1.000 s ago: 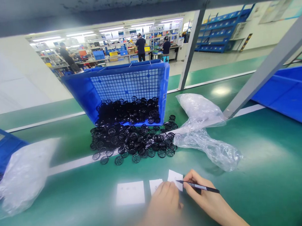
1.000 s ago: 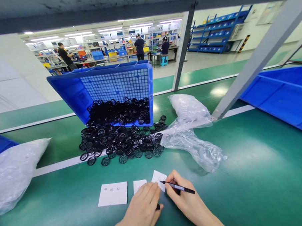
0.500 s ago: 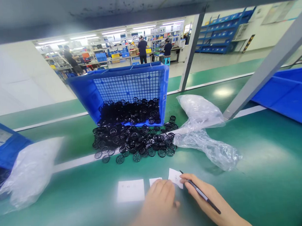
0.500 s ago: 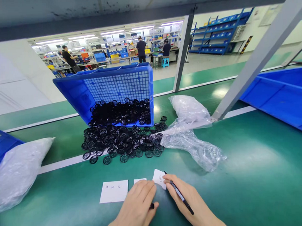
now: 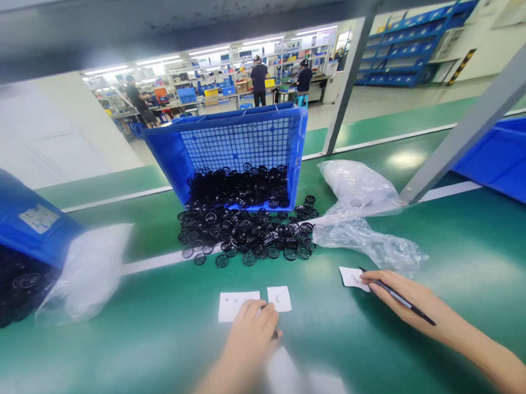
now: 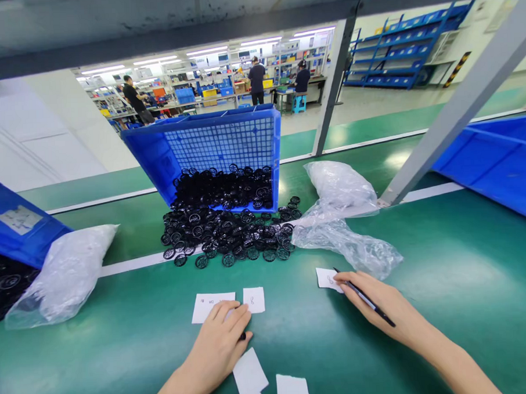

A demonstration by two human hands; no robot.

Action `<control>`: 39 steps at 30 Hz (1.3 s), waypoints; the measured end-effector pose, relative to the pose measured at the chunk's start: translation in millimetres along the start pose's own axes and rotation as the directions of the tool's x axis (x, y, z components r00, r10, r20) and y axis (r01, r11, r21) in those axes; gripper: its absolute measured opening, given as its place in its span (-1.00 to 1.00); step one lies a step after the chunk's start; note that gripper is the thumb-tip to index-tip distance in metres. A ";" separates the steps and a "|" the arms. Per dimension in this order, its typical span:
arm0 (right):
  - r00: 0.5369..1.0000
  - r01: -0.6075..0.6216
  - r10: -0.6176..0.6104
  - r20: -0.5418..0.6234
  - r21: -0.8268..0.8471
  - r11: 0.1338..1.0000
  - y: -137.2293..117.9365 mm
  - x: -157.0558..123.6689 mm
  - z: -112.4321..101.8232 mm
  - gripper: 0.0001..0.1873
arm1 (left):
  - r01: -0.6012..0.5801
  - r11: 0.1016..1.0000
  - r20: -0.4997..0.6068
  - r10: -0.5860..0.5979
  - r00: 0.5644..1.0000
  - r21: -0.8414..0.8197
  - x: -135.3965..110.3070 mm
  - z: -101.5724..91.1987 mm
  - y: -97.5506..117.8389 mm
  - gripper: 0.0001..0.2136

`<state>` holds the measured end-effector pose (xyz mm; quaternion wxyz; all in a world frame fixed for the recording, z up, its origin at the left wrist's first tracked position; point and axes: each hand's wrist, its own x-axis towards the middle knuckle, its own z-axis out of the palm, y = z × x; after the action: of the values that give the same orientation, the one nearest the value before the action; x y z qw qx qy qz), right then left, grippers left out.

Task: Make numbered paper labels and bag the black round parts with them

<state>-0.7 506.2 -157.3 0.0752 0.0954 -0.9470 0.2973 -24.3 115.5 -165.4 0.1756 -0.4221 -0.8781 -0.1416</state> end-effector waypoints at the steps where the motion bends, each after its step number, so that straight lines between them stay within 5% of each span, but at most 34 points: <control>1: 1.000 0.005 -0.005 -0.018 -0.009 1.000 -4.3 -0.5 0.8 -0.69 | 0.009 1.000 0.012 -0.009 1.000 0.006 0.4 -0.1 -1.6 -0.76; 5: 0.998 0.052 -0.051 -0.036 0.026 0.998 -39.4 -11.2 14.8 -0.72 | 0.025 0.999 0.043 -0.026 0.999 0.034 -1.8 -5.9 -8.9 -0.75; 12: 0.954 0.254 -0.255 0.158 0.025 0.967 -114.7 -45.1 55.3 -0.82 | 0.009 0.997 -0.093 -0.002 0.996 0.072 -13.3 -30.8 -1.9 -0.82; 18: 0.926 0.378 -0.371 0.073 -0.168 0.910 -127.5 -57.5 77.7 -0.65 | -0.052 0.994 -0.055 0.046 0.997 -0.101 -46.1 -19.4 26.3 -0.92; 24: 0.975 0.179 -0.184 0.123 0.054 0.982 -132.7 -55.7 76.8 -0.82 | -0.050 0.996 -0.061 0.046 0.997 -0.074 -68.0 8.3 27.7 -0.96; 30: 0.976 -0.108 0.048 0.213 0.275 0.955 -140.7 -43.4 48.3 -0.80 | -0.080 0.994 0.121 0.088 0.989 -0.069 -56.1 -3.7 23.2 -0.94; 34: 0.986 -0.164 0.144 0.090 0.283 0.945 -126.1 -28.5 39.3 -0.70 | -0.102 0.994 0.173 0.107 0.979 -0.041 -38.3 -13.5 22.8 -0.93; 39: 0.970 -0.172 0.200 -0.140 0.189 0.967 -96.4 -17.7 59.5 -0.63 | -0.170 0.985 0.101 0.167 0.981 0.023 -14.3 -12.0 19.5 -0.79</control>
<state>33.1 396.6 -156.3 0.1132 -0.0116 -0.9128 0.3922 1.7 112.6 -158.8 0.1499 -0.4987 -0.8488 -0.0912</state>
